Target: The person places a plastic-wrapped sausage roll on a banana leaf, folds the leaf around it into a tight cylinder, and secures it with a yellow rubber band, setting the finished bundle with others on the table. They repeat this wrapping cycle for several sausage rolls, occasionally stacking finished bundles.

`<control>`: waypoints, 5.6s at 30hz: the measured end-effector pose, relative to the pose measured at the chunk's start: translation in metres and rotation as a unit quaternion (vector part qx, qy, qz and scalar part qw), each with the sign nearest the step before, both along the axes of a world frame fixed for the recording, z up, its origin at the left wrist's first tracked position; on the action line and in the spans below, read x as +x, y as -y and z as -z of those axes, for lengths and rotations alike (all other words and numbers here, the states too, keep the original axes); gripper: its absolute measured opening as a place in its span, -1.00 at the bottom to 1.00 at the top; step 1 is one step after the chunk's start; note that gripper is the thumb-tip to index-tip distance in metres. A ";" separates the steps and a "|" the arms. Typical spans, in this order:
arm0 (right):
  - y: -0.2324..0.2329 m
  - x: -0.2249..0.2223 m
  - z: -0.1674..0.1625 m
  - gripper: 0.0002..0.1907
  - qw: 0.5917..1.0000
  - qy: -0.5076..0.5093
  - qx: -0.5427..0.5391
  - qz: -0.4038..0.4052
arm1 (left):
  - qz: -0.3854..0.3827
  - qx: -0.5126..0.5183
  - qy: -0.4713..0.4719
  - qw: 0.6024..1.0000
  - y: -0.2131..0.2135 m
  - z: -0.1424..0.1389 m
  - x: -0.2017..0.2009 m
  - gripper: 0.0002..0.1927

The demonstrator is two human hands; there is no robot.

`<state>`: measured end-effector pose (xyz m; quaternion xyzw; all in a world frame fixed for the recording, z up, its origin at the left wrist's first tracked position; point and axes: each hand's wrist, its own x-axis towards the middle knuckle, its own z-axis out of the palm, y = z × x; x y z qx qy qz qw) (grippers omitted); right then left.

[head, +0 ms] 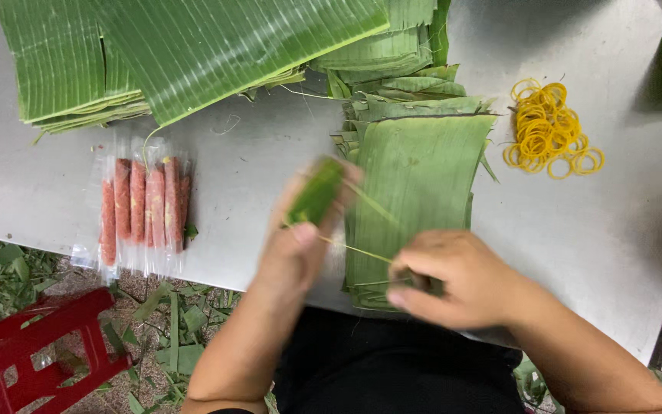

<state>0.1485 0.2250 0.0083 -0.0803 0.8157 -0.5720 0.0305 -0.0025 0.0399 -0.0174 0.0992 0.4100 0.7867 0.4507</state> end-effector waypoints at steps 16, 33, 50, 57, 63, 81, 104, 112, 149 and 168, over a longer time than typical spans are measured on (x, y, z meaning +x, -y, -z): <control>-0.004 0.009 0.037 -0.34 0.882 0.237 -0.407 -0.015 | -0.014 -0.163 -0.697 0.699 0.002 0.002 0.009 0.13; -0.034 -0.062 0.021 -0.73 0.946 0.281 -0.159 -0.019 | 0.222 -0.091 -0.582 0.777 0.033 -0.030 -0.034 0.22; -0.031 -0.169 -0.001 -0.80 0.915 -0.101 -0.058 0.387 | -0.027 -0.356 -0.527 0.771 0.056 -0.005 -0.037 -0.36; -0.008 -0.062 0.030 -0.70 0.843 -0.028 -0.431 0.321 | -0.043 0.107 0.067 0.991 0.005 0.025 -0.068 -0.46; -0.023 -0.023 0.059 -0.62 0.853 0.109 -0.352 0.369 | -0.164 -0.051 0.124 0.977 -0.005 0.040 -0.064 -0.64; -0.012 -0.044 0.027 -0.69 0.949 0.080 -0.082 0.293 | -0.199 -0.052 0.115 0.972 -0.001 0.013 -0.044 -0.37; -0.016 -0.179 0.018 -0.41 0.810 0.264 -0.441 0.282 | -0.442 -0.117 -0.207 0.865 0.106 -0.025 -0.042 -0.94; -0.002 -0.078 -0.044 -0.40 0.931 0.065 -0.242 0.267 | 0.017 -0.205 0.045 0.978 0.017 0.021 0.007 -0.65; 0.024 0.001 0.006 -0.64 0.913 -0.128 0.356 0.156 | -0.139 -0.696 -0.594 0.378 0.110 0.015 -0.077 -0.74; 0.012 0.014 0.019 -0.80 0.988 0.020 0.090 0.126 | 0.029 -0.188 -0.150 0.970 0.034 0.003 0.032 -0.79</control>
